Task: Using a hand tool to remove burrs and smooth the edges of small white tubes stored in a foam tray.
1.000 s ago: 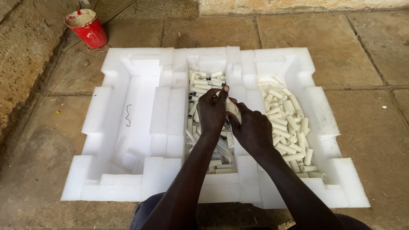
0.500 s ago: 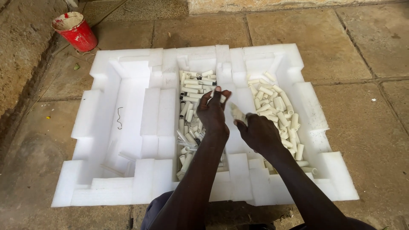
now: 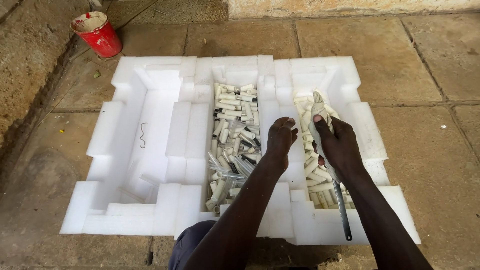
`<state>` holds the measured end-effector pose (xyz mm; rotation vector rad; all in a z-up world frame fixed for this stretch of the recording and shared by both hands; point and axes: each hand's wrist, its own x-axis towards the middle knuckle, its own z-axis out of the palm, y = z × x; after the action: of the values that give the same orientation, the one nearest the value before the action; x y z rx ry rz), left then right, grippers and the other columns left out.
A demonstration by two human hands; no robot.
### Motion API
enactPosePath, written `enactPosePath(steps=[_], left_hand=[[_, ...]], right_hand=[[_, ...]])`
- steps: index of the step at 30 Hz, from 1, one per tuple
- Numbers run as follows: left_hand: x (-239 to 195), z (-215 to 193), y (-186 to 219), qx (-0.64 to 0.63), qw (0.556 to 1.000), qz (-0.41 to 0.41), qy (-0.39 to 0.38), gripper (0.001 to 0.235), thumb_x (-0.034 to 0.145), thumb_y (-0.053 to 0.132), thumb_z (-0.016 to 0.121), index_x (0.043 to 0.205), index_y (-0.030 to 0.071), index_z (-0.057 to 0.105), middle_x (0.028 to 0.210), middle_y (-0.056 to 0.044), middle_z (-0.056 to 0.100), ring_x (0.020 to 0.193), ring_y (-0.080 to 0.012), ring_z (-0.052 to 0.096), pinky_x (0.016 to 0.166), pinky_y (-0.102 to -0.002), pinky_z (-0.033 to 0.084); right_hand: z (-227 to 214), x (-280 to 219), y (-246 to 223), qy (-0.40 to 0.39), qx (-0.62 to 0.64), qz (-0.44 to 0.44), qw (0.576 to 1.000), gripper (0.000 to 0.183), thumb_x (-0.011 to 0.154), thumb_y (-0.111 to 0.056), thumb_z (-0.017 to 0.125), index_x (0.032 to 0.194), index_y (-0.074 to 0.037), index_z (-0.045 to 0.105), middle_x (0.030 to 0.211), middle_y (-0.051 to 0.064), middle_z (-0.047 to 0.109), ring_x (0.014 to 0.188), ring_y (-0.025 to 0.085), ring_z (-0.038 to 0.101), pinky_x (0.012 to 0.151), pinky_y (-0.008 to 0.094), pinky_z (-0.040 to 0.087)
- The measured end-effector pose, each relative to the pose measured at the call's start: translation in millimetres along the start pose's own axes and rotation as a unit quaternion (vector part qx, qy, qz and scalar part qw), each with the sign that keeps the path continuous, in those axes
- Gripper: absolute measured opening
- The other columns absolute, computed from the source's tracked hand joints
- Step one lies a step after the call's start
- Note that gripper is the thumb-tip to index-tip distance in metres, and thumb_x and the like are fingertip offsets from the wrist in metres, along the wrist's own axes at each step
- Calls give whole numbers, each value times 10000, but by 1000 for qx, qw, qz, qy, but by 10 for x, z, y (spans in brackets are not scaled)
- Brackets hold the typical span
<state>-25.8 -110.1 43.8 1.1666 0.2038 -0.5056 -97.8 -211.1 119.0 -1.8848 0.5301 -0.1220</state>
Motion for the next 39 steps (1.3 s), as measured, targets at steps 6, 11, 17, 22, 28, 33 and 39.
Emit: enactPosePath(steps=[6,11,17,22,28,33,39], left_hand=[[872,-867,-72,243,955,148,84,506,1014,90,498,1462,-144,503,1408,-379,606,1344,-477,600,1164,-579,498],[1875,-2130,-556,625,749,89,201,688,873,191,795,1512,111,552,1396,-162,634,1281,-393,663,1013,-533,608],[1533,-2022,-445,683,711,66,152,606,930,141,777,1445,31,478,1504,-248,420,1410,-447,501,1135,-502,545],[1429,-2144,-343,660,742,81,87,627,949,194,751,1502,91,476,1498,-261,479,1401,-452,533,1116,-540,554],[1250,-2235,-360,645,742,179,46,483,924,223,817,1325,46,615,1364,-267,607,1334,-448,604,1083,-525,560],[912,-1972,-125,632,730,252,67,431,950,189,781,1294,-26,637,1452,-232,554,1458,-426,488,1225,-529,430],[112,-1365,596,305,909,268,92,323,915,321,882,996,92,669,781,-77,766,665,-157,770,671,-329,618]], right_hand=[[65,26,36,-27,-54,-38,997,434,1113,-364,545,880,-17,662,559,169,616,363,228,615,368,323,512],[167,-62,-215,-52,-83,-89,991,434,1103,-355,555,854,-14,661,513,156,609,349,231,624,399,303,525],[358,100,-85,-86,-117,-126,981,413,1089,-350,554,883,-8,658,494,127,604,349,205,623,436,293,535],[432,23,-134,-112,-131,-135,976,406,1083,-353,554,882,-17,659,484,122,606,340,210,617,456,305,536],[408,82,-22,-122,-171,-163,964,372,1072,-335,544,937,-13,671,486,134,606,344,224,621,492,331,546],[388,89,-33,-128,-161,-171,964,368,1065,-338,540,932,-19,666,487,131,595,350,216,613,494,330,541],[392,112,-129,-130,-87,-122,980,422,1080,-390,539,972,-20,713,507,122,621,349,205,631,441,306,518]])
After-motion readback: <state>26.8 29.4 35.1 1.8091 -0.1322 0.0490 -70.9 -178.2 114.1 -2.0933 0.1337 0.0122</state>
